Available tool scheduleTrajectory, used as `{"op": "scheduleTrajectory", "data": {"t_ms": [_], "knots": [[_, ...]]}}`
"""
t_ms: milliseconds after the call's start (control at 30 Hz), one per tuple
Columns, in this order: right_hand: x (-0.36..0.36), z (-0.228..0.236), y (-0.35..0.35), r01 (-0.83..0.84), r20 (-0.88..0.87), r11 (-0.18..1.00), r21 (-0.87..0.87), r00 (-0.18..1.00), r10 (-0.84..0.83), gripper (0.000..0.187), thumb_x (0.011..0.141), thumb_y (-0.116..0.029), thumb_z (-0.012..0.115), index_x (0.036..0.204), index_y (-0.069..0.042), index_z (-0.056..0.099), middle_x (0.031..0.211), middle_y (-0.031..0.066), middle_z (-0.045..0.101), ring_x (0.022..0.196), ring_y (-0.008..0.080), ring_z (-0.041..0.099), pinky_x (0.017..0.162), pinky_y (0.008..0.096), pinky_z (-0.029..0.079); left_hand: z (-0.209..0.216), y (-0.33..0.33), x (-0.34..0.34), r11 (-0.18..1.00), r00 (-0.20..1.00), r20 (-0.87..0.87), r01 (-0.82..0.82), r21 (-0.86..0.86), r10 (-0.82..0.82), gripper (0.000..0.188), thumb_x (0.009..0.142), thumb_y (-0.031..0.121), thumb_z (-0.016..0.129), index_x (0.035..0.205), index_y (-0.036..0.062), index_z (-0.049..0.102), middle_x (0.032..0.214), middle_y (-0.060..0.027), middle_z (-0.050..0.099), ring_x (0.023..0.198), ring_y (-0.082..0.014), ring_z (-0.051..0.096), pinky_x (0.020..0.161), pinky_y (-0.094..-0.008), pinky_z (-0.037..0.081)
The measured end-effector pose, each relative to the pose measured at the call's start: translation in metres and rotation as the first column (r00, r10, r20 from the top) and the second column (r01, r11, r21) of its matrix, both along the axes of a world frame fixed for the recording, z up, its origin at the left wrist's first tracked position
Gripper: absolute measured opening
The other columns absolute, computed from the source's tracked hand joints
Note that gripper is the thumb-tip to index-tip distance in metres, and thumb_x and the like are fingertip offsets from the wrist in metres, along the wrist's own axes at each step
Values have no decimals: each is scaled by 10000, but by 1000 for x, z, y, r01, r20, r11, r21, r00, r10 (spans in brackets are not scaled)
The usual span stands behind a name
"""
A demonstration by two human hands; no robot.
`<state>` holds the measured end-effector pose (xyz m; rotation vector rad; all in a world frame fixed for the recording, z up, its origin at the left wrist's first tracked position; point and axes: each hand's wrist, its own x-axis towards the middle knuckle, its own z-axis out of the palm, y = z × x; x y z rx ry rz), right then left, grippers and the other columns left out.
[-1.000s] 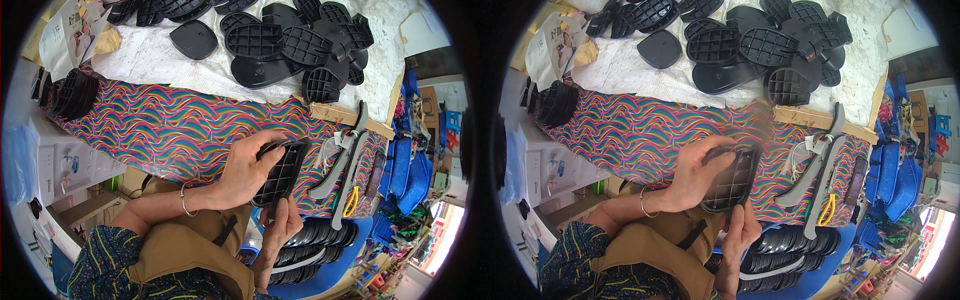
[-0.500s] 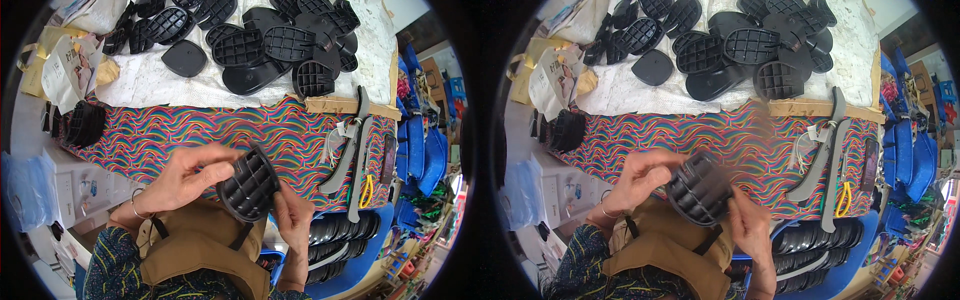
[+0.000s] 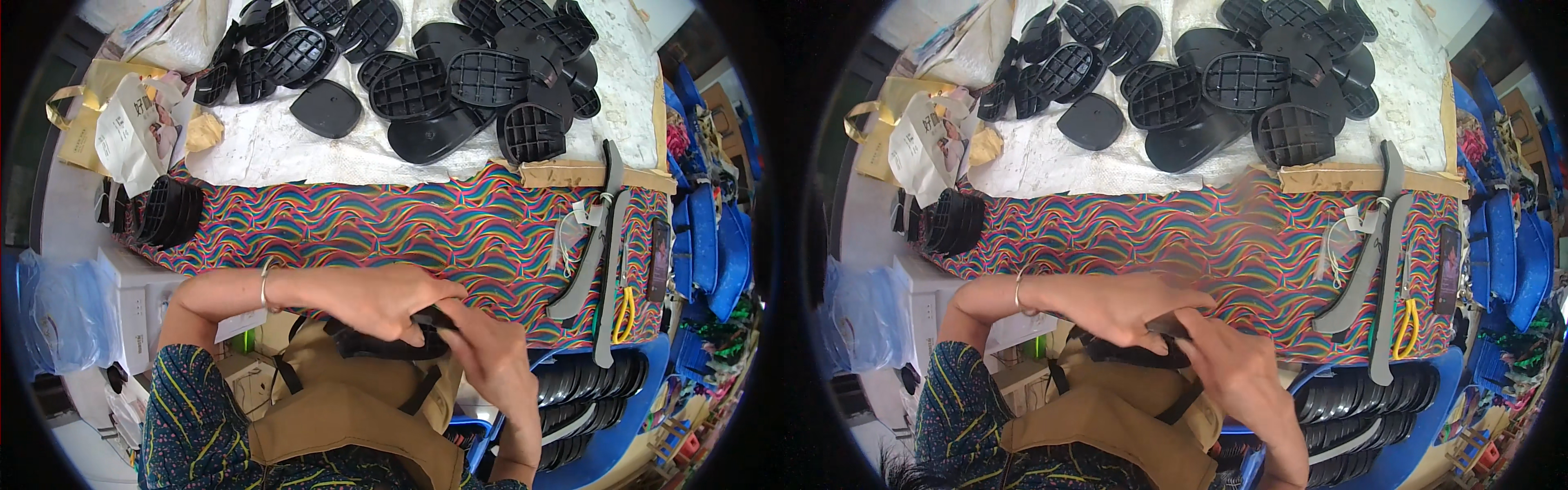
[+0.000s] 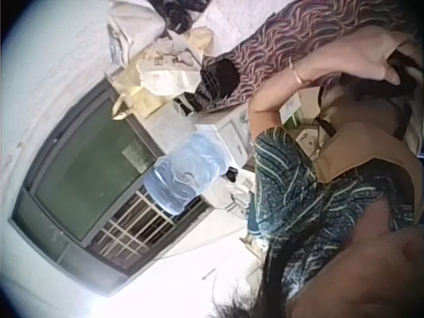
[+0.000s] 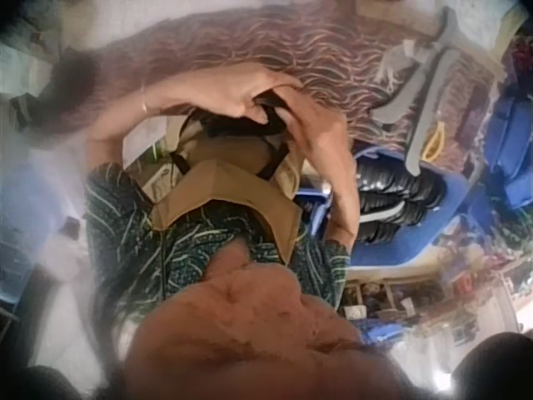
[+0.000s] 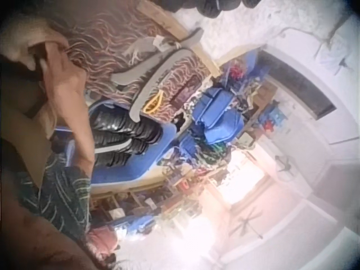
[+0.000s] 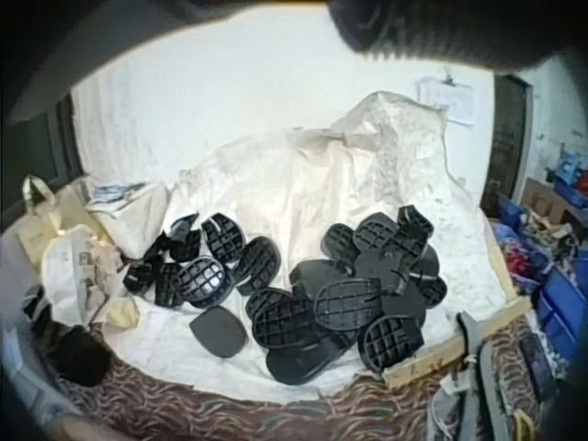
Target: The person assembles black slipper sandals by hand. They pick up a sole and a strap, align the strap over the sole, and press it into place. The person repeats this process for multiple units, placing finished slippers into a blue bin.
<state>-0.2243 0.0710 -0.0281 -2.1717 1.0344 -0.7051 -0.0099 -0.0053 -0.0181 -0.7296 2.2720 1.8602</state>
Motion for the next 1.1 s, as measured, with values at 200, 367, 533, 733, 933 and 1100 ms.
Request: {"op": "scheduleTrajectory", "data": {"t_ms": [200, 367, 533, 733, 933, 1100], "knots": [[-45, -3, 5, -133, 250, 590, 797, 961, -122, 392, 1017, -282, 545, 1267, 18, 568, 943, 105, 715, 806, 180, 667, 740, 312, 527, 2, 23, 3, 898, 997, -70, -69, -435, 43, 804, 748, 26, 651, 1441, -96, 262, 660, -172, 600, 620, -379, 631, 553, -480, 464], [-53, -22, 21, -262, 392, 355, 897, 842, -370, 181, 989, -196, 613, 1048, -25, 627, 801, -16, 626, 751, 68, 577, 674, 248, 458, 18, 24, 0, 871, 999, -33, 9, -492, -29, 850, 725, -6, 620, 1471, -92, 222, 597, -134, 584, 553, -331, 626, 476, -451, 439], [-64, 29, 2, 101, 179, 526, 844, 873, -454, 98, 866, 30, 697, 916, 1, 618, 779, -3, 628, 724, 45, 579, 608, 210, 443, 15, 34, -5, 920, 998, 34, 63, -386, -54, 901, 738, -21, 609, 1503, -76, 136, 647, -154, 593, 572, -326, 629, 475, -442, 439], [-77, 37, 1, 152, 193, 583, 798, 852, -486, 124, 850, 27, 726, 919, 5, 625, 779, 32, 683, 691, 58, 621, 595, 190, 470, 16, 47, -1, 974, 982, -101, -173, -147, 159, 907, 806, -16, 636, 1547, 82, 122, 828, -166, 647, 640, -320, 657, 541, -414, 497], [-75, 11, 19, 44, 411, 568, 822, 645, -645, 179, 847, 32, 734, 967, -15, 610, 770, 30, 677, 610, 28, 584, 468, 163, 404, 21, 44, -1, 907, 870, -357, -403, -118, 340, 655, 845, -46, 673, 1432, 114, 430, 1132, -171, 687, 925, -288, 721, 748, -352, 592], [-68, -7, 33, -31, 481, 549, 835, 524, -703, 181, 841, 18, 746, 969, -13, 621, 768, 30, 668, 595, 23, 564, 459, 160, 402, 22, 47, 0, 868, 799, -402, -497, -22, 447, 360, 818, -52, 723, 1168, 0, 659, 1098, -160, 712, 915, -264, 730, 767, -322, 576]]}}
